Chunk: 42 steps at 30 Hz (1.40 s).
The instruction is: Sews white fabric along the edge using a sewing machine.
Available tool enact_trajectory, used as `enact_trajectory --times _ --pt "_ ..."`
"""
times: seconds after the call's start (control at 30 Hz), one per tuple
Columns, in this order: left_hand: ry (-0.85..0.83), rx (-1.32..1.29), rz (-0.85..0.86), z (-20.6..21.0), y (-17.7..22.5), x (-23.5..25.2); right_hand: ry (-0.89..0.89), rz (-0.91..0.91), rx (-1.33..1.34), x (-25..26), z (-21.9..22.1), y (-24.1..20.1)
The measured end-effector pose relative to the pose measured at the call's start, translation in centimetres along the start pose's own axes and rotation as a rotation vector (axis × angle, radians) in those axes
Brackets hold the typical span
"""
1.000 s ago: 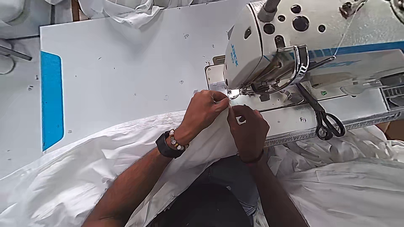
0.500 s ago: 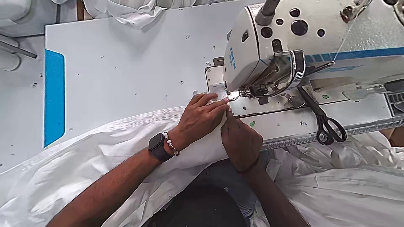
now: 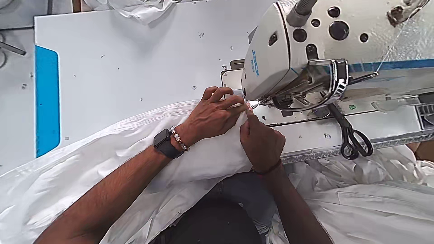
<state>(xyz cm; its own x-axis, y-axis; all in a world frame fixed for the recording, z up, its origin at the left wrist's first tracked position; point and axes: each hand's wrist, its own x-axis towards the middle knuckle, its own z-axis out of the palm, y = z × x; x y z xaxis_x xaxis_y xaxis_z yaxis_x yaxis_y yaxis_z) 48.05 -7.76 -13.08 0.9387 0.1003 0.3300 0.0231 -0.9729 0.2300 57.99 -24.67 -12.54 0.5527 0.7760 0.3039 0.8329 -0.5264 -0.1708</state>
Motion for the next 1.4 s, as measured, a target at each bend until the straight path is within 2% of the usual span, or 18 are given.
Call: enact_trajectory --times 0.1,0.17,0.23,0.3,0.4,0.57,0.73,0.87,0.97,1.1,1.23,1.4 --pt "0.004 0.016 0.016 -0.2 0.3 -0.1 -0.168 0.012 0.068 0.1 -2.1 0.7" --pt "0.004 0.025 0.017 -0.6 0.8 -0.1 -0.260 0.052 0.202 0.5 -4.7 3.5" --pt "-0.002 0.042 -0.012 -0.6 1.2 0.0 -0.181 0.159 0.199 1.7 -7.7 8.1" --pt "-0.001 0.041 -0.040 -0.5 1.5 -0.1 -0.056 0.296 0.050 3.1 -9.7 13.3" --pt "0.001 0.044 -0.061 -0.5 1.4 0.1 0.056 0.397 -0.140 4.6 -9.5 19.6" --pt "0.014 0.047 -0.065 -0.4 1.3 0.2 0.048 0.386 -0.246 4.0 -5.7 21.6" --pt "-0.004 -0.014 -0.002 -0.3 1.1 -0.2 0.091 0.359 -0.166 2.4 -5.2 20.8" --pt "-0.016 -0.019 0.003 -0.3 0.9 -0.4 0.224 0.291 -0.061 1.1 -5.8 18.9" --pt "-0.021 0.011 -0.028 -0.3 0.8 -0.1 0.210 0.284 0.124 0.2 -6.3 13.9" --pt "-0.014 0.036 -0.047 -0.2 0.8 -0.1 -0.042 0.210 0.405 -1.2 -3.8 5.3" --pt "-0.007 0.045 -0.051 -0.3 1.1 -0.1 -0.012 0.152 0.146 -1.5 -0.6 -0.1" --pt "0.000 0.052 -0.069 0.0 0.0 0.4 0.015 0.095 0.055 -1.4 -0.1 -0.5"
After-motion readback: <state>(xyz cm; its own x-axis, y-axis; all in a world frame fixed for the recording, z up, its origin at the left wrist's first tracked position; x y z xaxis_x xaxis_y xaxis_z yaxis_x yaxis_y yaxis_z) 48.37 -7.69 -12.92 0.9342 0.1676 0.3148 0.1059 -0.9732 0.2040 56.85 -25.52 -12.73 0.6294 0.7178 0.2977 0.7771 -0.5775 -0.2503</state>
